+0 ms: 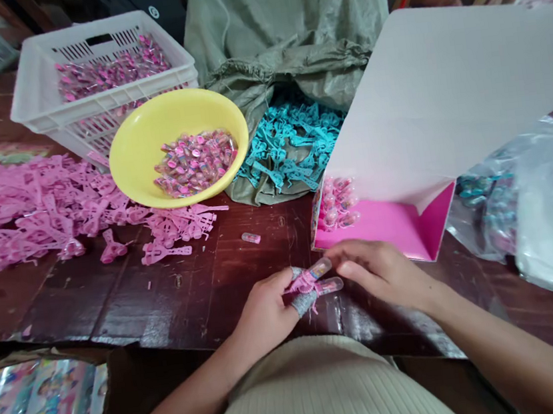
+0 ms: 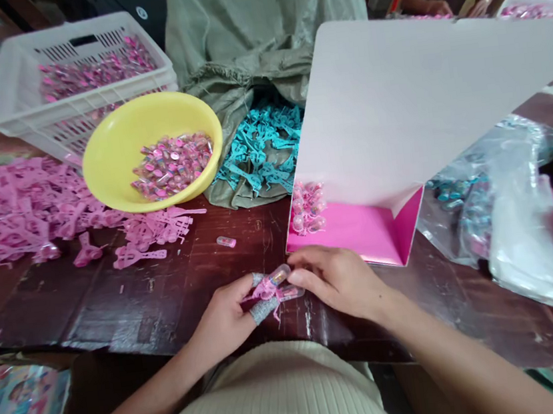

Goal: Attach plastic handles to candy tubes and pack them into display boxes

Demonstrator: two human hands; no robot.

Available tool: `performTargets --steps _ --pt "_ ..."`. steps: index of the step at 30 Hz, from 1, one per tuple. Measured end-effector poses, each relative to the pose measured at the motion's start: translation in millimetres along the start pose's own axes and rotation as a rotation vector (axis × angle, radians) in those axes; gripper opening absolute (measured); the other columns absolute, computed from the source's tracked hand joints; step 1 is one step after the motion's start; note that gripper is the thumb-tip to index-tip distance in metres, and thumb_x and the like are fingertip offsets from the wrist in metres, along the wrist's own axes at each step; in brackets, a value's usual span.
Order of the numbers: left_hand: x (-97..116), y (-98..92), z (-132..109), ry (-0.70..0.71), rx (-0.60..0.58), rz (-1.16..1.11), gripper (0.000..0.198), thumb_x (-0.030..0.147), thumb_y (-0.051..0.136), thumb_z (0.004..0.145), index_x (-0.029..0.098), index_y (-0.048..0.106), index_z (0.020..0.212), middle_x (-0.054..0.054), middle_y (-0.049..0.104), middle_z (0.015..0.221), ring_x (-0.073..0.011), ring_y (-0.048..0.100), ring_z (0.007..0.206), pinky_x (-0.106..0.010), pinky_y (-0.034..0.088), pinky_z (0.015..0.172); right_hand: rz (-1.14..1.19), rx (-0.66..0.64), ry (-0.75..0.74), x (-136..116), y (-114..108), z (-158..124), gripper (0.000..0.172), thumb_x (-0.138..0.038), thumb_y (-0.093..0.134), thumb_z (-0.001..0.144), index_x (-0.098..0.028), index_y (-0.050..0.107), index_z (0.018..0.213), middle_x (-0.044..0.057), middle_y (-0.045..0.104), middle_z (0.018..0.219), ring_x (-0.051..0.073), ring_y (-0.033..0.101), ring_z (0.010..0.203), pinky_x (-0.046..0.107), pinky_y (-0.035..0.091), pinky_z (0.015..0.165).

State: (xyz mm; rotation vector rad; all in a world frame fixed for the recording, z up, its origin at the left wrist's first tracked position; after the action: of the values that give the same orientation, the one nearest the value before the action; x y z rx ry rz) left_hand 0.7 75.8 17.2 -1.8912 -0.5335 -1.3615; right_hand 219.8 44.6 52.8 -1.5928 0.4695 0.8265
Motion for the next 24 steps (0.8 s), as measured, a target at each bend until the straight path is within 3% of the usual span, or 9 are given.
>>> performTargets --steps 3,6,9,11,13,16,18,21,24 --pt "-0.7 6.0 9.7 -0.078 -0.04 -0.359 0.027 0.029 0.073 0.086 0.019 0.062 0.109 -0.003 0.072 0.099 -0.016 0.066 0.087 -0.028 0.051 0.081 0.03 0.025 -0.073 6.5 -17.2 -14.5 0.067 -0.043 0.067 0.094 -0.028 0.039 0.153 0.013 0.059 0.14 0.018 0.069 0.087 0.03 0.059 0.067" --pt "2.1 11.3 17.3 -0.214 -0.136 -0.522 0.036 0.036 0.08 0.08 0.017 0.061 0.104 -0.001 0.07 0.087 -0.0098 0.06 0.066 -0.021 0.047 0.062 -0.006 -0.061 -0.174 5.7 -31.2 -23.0 0.079 -0.037 0.071 0.091 -0.037 0.029 0.158 0.012 0.041 0.157 0.021 0.069 0.099 0.035 0.062 0.076" --pt "7.3 18.1 21.1 -0.246 -0.205 -0.55 0.04 0.038 0.08 0.081 0.017 0.06 0.108 -0.002 0.07 0.087 -0.0086 0.059 0.061 -0.019 0.045 0.056 0.143 -0.111 -0.071 5.3 -38.5 -23.7 0.078 -0.039 0.067 0.094 -0.036 0.025 0.16 0.013 0.047 0.153 0.019 0.07 0.088 0.03 0.061 0.062" --pt "10.4 22.7 22.1 -0.146 -0.157 -0.507 0.042 0.035 0.078 0.083 0.018 0.058 0.116 -0.006 0.073 0.103 -0.0161 0.069 0.085 -0.027 0.055 0.075 0.277 -0.097 0.082 7.8 -35.6 -23.3 0.071 -0.042 0.062 0.097 -0.031 0.028 0.158 0.015 0.057 0.143 0.016 0.07 0.077 0.028 0.058 0.056" --pt "11.3 28.8 21.4 -0.056 -0.097 -0.382 0.045 0.032 0.074 0.087 0.02 0.054 0.126 -0.008 0.073 0.112 -0.022 0.07 0.103 -0.036 0.055 0.092 0.392 -0.112 0.179 10.1 -25.2 -24.2 0.064 -0.045 0.063 0.096 -0.026 0.038 0.152 0.013 0.066 0.132 0.016 0.07 0.077 0.029 0.059 0.062" --pt "10.1 38.9 22.0 0.033 -0.124 -0.154 0.056 0.032 0.07 0.09 0.024 0.045 0.139 -0.008 0.073 0.111 -0.0245 0.071 0.102 -0.042 0.056 0.094 0.454 -0.112 0.174 11.5 -12.8 -27.0 0.045 -0.046 0.07 0.092 -0.024 0.06 0.129 0.006 0.073 0.114 0.019 0.072 0.091 0.032 0.06 0.08" --pt "8.0 39.2 28.3 0.138 -0.066 -0.04 0.075 0.033 0.076 0.085 0.026 0.037 0.149 -0.012 0.066 0.13 -0.0284 0.066 0.118 -0.047 0.053 0.103 0.334 0.011 0.135 12.8 -19.8 -27.9 0.03 -0.045 0.069 0.092 -0.025 0.068 0.115 0.003 0.075 0.107 0.019 0.072 0.094 0.032 0.059 0.084" --pt "-3.8 34.7 49.2 0.236 0.195 0.101 0.107 0.037 0.087 0.074 0.025 0.022 0.158 -0.017 0.034 0.161 -0.0357 0.036 0.149 -0.056 0.032 0.123 -0.071 0.208 0.043 13.8 -43.7 -21.9 0.026 -0.043 0.068 0.093 -0.027 0.07 0.113 0.003 0.075 0.11 0.022 0.073 0.094 0.032 0.058 0.079" --pt "-22.5 45.0 77.3 0.199 0.27 0.151 0.114 0.03 0.086 0.074 0.02 0.013 0.16 -0.021 0.021 0.166 -0.0369 0.022 0.155 -0.057 0.024 0.126 -0.453 0.189 -0.088 13.2 -53.3 -4.2 0.023 -0.035 0.06 0.099 -0.026 0.069 0.117 0.005 0.075 0.115 0.025 0.072 0.101 0.034 0.057 0.076"
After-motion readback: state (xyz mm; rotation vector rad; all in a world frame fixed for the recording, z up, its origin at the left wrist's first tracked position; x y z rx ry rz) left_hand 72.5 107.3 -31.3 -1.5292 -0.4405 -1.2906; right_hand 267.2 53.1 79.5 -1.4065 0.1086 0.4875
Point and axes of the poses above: each hand's wrist, its own z-axis towards the middle knuckle, its own y-axis out of the palm, x = y × z, the point moved 3 cm from there along z, towards the middle knuckle
